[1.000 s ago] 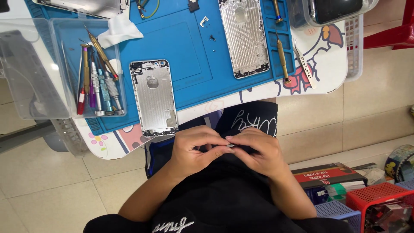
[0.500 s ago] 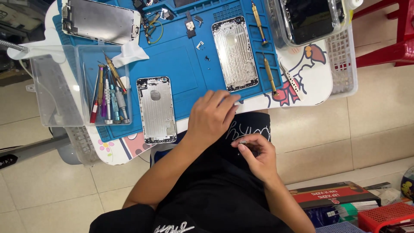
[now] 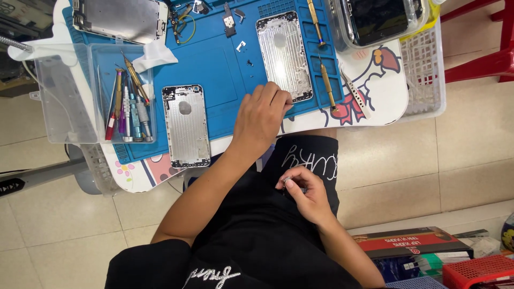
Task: The person sits at a repair bench and uses a small pry tool to scrape and pry adhesive residue and old material from the edge of a disassembled phone frame, working around the perimeter. They then lift the frame, handle the metal back cover, and reposition the parts on the blue repair mat.
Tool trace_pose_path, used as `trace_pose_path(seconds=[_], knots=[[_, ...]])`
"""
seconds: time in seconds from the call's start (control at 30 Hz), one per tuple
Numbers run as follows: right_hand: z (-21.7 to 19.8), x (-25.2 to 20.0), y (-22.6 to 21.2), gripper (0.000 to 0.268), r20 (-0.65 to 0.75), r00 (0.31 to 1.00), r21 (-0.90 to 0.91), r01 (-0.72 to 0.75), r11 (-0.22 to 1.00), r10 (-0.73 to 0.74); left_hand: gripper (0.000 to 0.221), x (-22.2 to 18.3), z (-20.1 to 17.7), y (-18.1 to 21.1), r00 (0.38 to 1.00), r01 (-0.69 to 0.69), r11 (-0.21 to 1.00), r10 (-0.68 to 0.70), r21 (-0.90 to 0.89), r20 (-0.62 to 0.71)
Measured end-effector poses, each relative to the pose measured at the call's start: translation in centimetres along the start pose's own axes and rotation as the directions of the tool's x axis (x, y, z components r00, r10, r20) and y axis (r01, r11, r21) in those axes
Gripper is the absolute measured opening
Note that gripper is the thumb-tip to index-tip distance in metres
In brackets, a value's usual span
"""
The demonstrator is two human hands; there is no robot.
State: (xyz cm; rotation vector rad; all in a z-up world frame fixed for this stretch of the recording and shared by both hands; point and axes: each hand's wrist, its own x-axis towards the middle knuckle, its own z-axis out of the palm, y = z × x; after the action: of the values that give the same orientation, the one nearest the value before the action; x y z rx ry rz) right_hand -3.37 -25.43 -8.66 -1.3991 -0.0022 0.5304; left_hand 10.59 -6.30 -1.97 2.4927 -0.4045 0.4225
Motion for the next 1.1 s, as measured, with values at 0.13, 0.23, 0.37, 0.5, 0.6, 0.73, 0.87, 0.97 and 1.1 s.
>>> trace_pose_path(seconds=[0.13, 0.23, 0.37, 0.5, 0.6, 0.73, 0.87, 0.97, 1.1], knots=[[-0.4, 0.6, -0.7, 0.011, 0.022, 0.998, 0.017, 0.066, 0.998, -0.066, 0.015, -0.6, -0.8, 0.7, 1.0, 0.003, 1.0, -0.003, 0.007, -0.014], [-1.0, 1.0, -1.3, 0.013, 0.116, 0.985, 0.242, 0.093, 0.966, -0.124, 0.017, -1.7, -2.0, 1.5, 0.999, 0.022, 1.0, -0.023, -0.022, -0.043], [-1.0, 2.1, -3.9, 0.017, 0.18, 0.971, 0.427, 0.064, 0.902, -0.154, 0.019, -3.8, -3.9, 2.4, 0.999, 0.004, 0.994, -0.009, -0.107, -0.045], [-1.2, 2.6, -5.1, 0.015, 0.149, 0.972, 0.681, 0.032, 0.732, -0.181, 0.02, -6.5, -5.4, 3.1, 0.999, -0.029, 0.984, 0.025, -0.177, -0.022], [-3.2, 2.0, -2.0, 0.019, 0.112, 0.98, 0.683, 0.044, 0.729, -0.164, 0.021, -8.4, -6.0, 3.0, 0.997, -0.069, 0.972, 0.071, -0.223, 0.003], [-3.0, 2.1, -2.0, 0.018, 0.042, 0.999, 0.563, -0.011, 0.827, -0.015, 0.021, -10.1, -6.7, 2.1, 0.989, -0.143, 0.956, 0.147, -0.257, -0.005], [-2.0, 1.3, -3.0, 0.017, 0.032, 0.998, 0.325, 0.039, 0.945, -0.052, 0.025, -11.9, -6.3, 0.4, 0.997, -0.069, 0.873, 0.071, -0.483, -0.013], [0.2, 0.9, -5.6, 0.016, 0.082, 0.993, 0.188, 0.062, 0.98, -0.079, 0.042, -13.0, -5.4, 0.1, 0.99, 0.095, 0.66, -0.139, -0.745, 0.003], [1.3, -0.4, -5.6, 0.014, 0.167, 0.985, -0.014, -0.033, 0.999, 0.035, 0.076, -14.0, -3.3, -0.2, 0.919, 0.322, -0.028, -0.229, -0.946, 0.32]])
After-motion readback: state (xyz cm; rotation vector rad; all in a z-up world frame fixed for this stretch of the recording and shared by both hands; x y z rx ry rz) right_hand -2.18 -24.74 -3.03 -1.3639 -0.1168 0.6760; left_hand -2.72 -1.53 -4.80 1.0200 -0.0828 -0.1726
